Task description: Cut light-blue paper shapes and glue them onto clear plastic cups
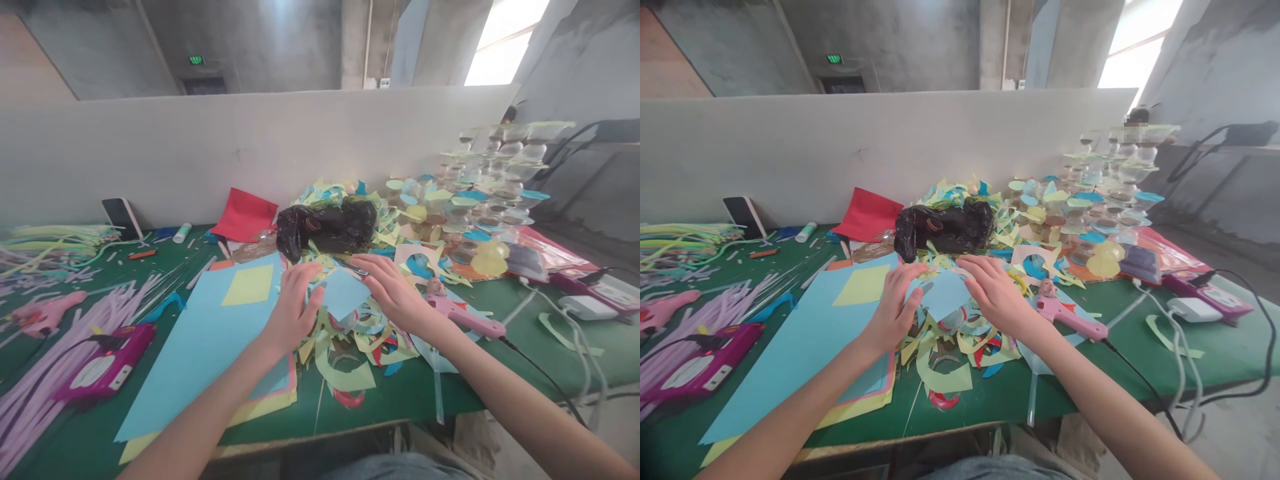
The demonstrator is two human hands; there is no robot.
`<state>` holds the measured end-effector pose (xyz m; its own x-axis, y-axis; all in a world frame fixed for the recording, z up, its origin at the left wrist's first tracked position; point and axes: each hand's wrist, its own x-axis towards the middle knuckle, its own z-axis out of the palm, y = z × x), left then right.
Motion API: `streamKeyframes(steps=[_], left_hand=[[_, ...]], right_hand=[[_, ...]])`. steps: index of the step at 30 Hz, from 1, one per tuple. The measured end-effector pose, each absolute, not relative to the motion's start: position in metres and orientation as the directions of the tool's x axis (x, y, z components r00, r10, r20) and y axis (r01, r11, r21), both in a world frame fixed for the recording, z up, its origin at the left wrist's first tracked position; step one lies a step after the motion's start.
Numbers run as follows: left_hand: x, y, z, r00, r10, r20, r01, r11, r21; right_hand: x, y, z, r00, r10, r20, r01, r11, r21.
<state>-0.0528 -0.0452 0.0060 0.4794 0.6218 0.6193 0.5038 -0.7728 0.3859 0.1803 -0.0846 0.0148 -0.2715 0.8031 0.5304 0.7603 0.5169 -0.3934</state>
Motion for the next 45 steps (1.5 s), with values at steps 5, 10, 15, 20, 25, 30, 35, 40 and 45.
streamKeyframes(steps=[5,10,15,20,25,30,35,40,45], left_hand=[[-0.056,-0.046,0.008,0.702,0.356,0.617,0.384,-0.919,0.093],[-0.058,-0.047,0.009,0.705,0.250,0.664,0.315,-0.949,0.022],[-0.061,-0.044,0.010,0.653,0.266,0.709,0.355,-0.934,0.023],[-0.060,-0.043,0.009,0.657,0.274,0.703,0.374,-0.927,0.012],[-0.060,-0.043,0.008,0.635,0.283,0.719,0.389,-0.921,0.019],[-0.060,-0.043,0.008,0.590,0.286,0.755,0.398,-0.916,0.036],[-0.062,-0.041,0.005,0.501,0.360,0.787,0.451,-0.885,0.117],[-0.063,-0.040,0.005,0.408,0.427,0.807,0.486,-0.850,0.205],[-0.062,-0.039,0.006,0.390,0.431,0.814,0.478,-0.850,0.221]], right_hand=[[0.177,-0.082,0.012,-0.432,0.755,0.494,0.741,0.609,-0.283],[0.178,-0.080,0.012,-0.479,0.770,0.422,0.749,0.609,-0.260],[0.179,-0.080,0.012,-0.444,0.719,0.535,0.752,0.623,-0.213],[0.175,-0.081,0.012,-0.535,0.705,0.465,0.730,0.663,-0.166],[0.174,-0.083,0.013,-0.497,0.646,0.579,0.745,0.660,-0.098],[0.169,-0.087,0.016,-0.587,0.586,0.558,0.689,0.724,-0.036],[0.156,-0.095,0.019,-0.674,0.541,0.503,0.598,0.799,-0.057],[0.152,-0.100,0.023,-0.639,0.582,0.503,0.583,0.793,-0.176],[0.153,-0.096,0.019,-0.648,0.626,0.433,0.636,0.758,-0.144]])
